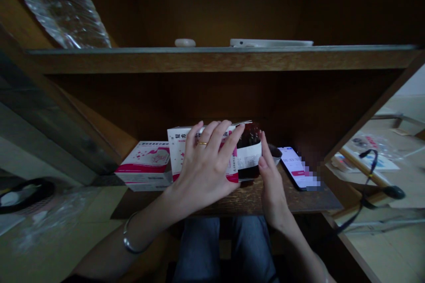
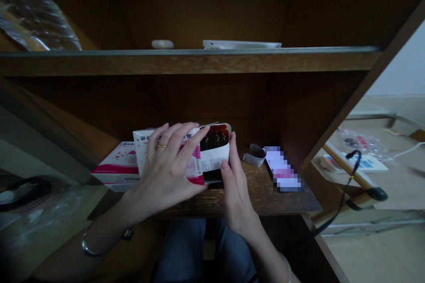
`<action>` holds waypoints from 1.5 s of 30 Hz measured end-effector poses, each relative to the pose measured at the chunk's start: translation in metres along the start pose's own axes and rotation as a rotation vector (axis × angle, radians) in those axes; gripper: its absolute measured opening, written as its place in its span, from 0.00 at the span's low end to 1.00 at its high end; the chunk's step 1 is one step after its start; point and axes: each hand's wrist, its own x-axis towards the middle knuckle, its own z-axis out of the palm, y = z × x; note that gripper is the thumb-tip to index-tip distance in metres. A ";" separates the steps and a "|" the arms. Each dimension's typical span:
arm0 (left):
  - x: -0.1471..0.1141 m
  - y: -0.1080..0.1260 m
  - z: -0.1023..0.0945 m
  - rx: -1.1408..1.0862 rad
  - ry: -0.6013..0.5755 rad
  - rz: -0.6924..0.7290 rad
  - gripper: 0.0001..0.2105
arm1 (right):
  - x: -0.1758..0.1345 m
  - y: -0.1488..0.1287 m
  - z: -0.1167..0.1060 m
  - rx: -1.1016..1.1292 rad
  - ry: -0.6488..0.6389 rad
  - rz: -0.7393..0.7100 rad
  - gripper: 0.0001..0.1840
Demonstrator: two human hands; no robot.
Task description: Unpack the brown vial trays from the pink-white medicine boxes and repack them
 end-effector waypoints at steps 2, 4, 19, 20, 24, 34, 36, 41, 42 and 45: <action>0.000 0.000 -0.001 0.008 -0.001 -0.004 0.38 | 0.002 -0.002 -0.002 0.013 -0.033 0.016 0.31; 0.000 0.000 -0.002 0.016 0.006 -0.001 0.37 | 0.004 -0.003 -0.002 0.019 -0.041 0.019 0.30; 0.004 0.007 -0.003 -0.020 0.070 0.047 0.39 | 0.007 0.004 0.008 0.000 0.424 -0.227 0.05; 0.004 0.007 -0.003 -0.019 0.072 0.045 0.39 | 0.006 0.003 0.006 0.013 0.400 -0.216 0.07; 0.004 0.006 -0.005 -0.009 0.075 0.052 0.39 | 0.003 -0.002 0.001 0.104 0.295 -0.103 0.12; 0.002 0.009 -0.003 -0.026 0.073 0.074 0.36 | 0.007 -0.007 -0.002 0.052 0.047 -0.110 0.15; 0.002 0.010 -0.002 -0.023 0.068 0.064 0.36 | 0.006 -0.008 -0.003 0.000 -0.004 -0.122 0.16; 0.002 0.007 -0.002 -0.034 0.089 0.012 0.36 | 0.006 -0.004 -0.012 -0.060 -0.221 -0.097 0.23; 0.003 0.006 -0.002 -0.043 0.107 0.000 0.38 | 0.006 -0.003 -0.013 -0.055 -0.253 -0.118 0.25; 0.003 0.004 0.000 -0.073 0.148 -0.032 0.41 | 0.005 0.000 -0.012 -0.138 -0.185 -0.225 0.27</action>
